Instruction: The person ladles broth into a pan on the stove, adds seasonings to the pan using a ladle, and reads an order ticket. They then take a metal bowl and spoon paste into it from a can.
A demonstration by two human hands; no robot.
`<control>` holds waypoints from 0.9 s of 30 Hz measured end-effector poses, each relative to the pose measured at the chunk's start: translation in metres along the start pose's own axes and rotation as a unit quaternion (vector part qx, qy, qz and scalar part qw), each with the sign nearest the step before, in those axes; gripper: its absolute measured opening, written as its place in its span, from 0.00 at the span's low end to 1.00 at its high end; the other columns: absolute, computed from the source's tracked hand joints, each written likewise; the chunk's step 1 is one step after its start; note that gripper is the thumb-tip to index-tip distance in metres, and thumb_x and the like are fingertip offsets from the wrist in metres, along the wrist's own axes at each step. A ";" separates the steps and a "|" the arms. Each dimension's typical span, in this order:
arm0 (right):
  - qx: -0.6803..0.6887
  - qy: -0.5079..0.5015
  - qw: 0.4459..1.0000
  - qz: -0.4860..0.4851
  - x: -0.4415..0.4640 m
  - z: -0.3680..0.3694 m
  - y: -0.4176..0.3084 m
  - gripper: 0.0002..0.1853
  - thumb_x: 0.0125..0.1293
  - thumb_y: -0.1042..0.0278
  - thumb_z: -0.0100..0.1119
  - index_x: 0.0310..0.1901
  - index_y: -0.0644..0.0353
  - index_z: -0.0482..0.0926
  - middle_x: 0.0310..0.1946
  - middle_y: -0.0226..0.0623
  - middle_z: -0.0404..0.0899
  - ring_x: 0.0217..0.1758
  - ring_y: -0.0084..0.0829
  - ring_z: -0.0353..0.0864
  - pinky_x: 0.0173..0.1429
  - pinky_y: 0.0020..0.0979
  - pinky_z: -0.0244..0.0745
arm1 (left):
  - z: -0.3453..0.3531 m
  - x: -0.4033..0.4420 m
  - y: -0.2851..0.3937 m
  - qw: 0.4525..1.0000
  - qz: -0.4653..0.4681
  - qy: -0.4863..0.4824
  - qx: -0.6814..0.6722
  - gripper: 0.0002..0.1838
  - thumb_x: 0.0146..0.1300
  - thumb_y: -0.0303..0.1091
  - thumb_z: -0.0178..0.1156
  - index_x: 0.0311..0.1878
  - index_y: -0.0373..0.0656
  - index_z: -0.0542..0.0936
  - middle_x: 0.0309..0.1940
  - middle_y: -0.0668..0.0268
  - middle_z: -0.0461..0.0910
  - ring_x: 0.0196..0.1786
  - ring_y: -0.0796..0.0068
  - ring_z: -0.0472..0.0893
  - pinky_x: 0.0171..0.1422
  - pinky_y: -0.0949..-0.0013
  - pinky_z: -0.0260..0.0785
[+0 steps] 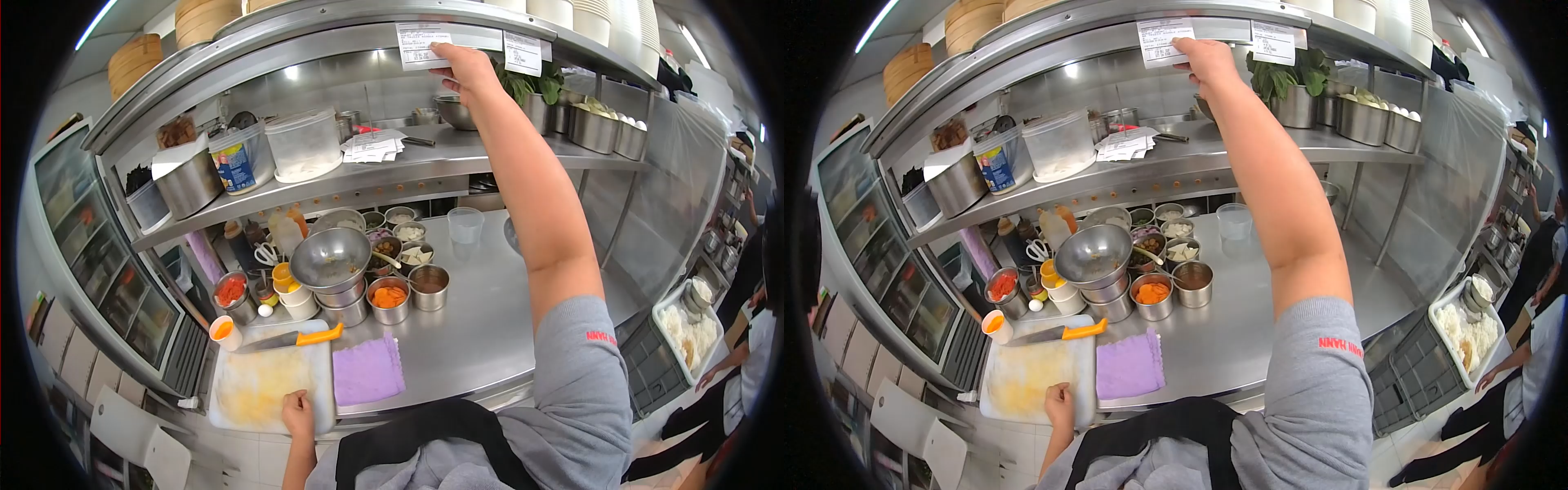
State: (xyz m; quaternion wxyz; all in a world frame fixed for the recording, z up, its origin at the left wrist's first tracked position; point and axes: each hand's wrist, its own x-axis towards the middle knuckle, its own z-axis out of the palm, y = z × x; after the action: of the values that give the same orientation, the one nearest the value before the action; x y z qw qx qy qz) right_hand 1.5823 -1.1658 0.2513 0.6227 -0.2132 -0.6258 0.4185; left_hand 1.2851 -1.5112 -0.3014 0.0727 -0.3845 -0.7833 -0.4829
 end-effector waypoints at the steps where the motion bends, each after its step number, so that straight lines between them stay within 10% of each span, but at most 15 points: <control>1: 0.009 0.003 1.000 0.000 0.001 0.001 -0.001 0.18 0.60 0.58 0.64 0.49 0.58 0.79 0.46 0.31 0.80 0.46 0.29 0.79 0.53 0.35 0.64 | -0.001 0.000 0.002 1.000 -0.005 0.000 0.000 0.06 0.57 0.22 0.58 0.36 0.40 0.83 0.29 0.58 0.77 0.29 0.63 0.77 0.35 0.64 0.71; 15: -0.037 0.027 0.999 0.010 -0.004 -0.002 0.015 0.27 0.59 0.50 0.63 0.54 0.60 0.74 0.52 0.37 0.74 0.47 0.29 0.78 0.53 0.35 0.67 | -0.004 0.001 -0.001 0.999 0.015 -0.038 0.012 0.08 0.56 0.22 0.58 0.39 0.40 0.82 0.32 0.59 0.77 0.32 0.63 0.78 0.37 0.63 0.71; 19: -0.085 0.050 0.994 -0.053 -0.034 -0.022 0.031 0.21 0.62 0.55 0.63 0.51 0.61 0.76 0.41 0.33 0.79 0.39 0.23 0.77 0.42 0.24 0.71 | -0.005 0.006 -0.002 0.998 -0.008 -0.063 -0.022 0.08 0.59 0.23 0.58 0.41 0.40 0.81 0.34 0.59 0.77 0.32 0.64 0.78 0.38 0.64 0.71; 23: -0.280 -0.156 0.946 -0.047 -0.061 -0.040 0.081 0.10 0.60 0.64 0.61 0.35 0.63 0.82 0.24 0.32 0.82 0.25 0.21 0.78 0.33 0.27 0.73 | -0.010 0.011 0.008 0.951 -0.184 -0.111 -0.222 0.06 0.63 0.25 0.58 0.41 0.39 0.81 0.30 0.60 0.77 0.32 0.65 0.79 0.38 0.64 0.71; 27: -0.450 -0.041 0.879 -0.154 -0.051 -0.033 0.106 0.12 0.60 0.60 0.57 0.39 0.57 0.83 0.35 0.47 0.83 0.39 0.48 0.82 0.48 0.39 0.76 | 0.010 0.008 0.027 0.964 -0.016 -0.199 -0.177 0.07 0.65 0.32 0.59 0.41 0.39 0.81 0.27 0.58 0.78 0.30 0.60 0.79 0.37 0.62 0.71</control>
State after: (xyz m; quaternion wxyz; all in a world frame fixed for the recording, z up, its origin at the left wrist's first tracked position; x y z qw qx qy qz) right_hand 1.5934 -1.1386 0.1332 0.4903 -0.3543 -0.7963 -0.0004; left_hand 1.2999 -1.4919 -0.2840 -0.1610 -0.4673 -0.6901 -0.5287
